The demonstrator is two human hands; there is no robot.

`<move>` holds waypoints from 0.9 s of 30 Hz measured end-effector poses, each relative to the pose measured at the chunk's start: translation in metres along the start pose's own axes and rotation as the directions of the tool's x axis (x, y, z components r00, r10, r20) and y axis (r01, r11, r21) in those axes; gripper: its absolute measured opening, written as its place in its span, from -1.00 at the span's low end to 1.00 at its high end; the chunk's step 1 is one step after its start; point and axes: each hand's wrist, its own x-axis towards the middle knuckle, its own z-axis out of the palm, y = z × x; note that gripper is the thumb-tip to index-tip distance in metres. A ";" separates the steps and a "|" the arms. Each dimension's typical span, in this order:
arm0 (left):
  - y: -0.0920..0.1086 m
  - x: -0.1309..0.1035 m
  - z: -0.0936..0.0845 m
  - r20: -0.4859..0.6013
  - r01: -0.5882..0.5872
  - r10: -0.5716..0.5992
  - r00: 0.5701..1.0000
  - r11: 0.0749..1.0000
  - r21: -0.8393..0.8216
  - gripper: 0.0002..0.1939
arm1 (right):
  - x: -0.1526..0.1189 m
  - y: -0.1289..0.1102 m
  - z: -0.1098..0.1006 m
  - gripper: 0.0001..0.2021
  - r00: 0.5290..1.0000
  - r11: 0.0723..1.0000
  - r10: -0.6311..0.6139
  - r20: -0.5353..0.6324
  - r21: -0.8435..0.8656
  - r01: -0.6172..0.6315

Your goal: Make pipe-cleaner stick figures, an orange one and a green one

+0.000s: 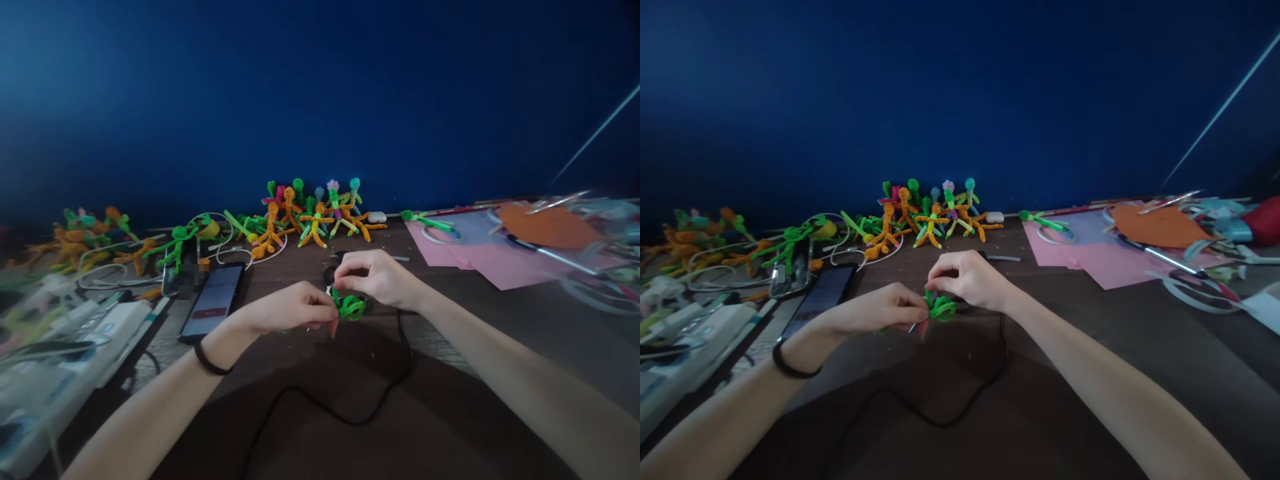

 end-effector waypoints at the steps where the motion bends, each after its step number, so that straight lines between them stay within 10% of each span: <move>1: -0.001 0.001 0.001 -0.001 -0.004 0.004 1.000 1.000 -0.004 -0.72 | 0.000 -0.001 0.000 -0.88 1.000 0.999 -0.031 0.001 -0.023 0.031; 11: -0.014 0.013 0.004 -0.177 0.010 -0.025 0.984 0.996 -0.089 -0.68 | -0.004 -0.017 0.008 -0.86 0.971 0.934 -0.241 -0.012 -0.277 0.228; 27: -0.023 0.022 0.008 -0.649 -0.164 -0.046 0.760 0.952 -0.260 -0.78 | -0.001 -0.006 0.014 -0.84 0.985 1.000 0.021 -0.170 0.020 -0.018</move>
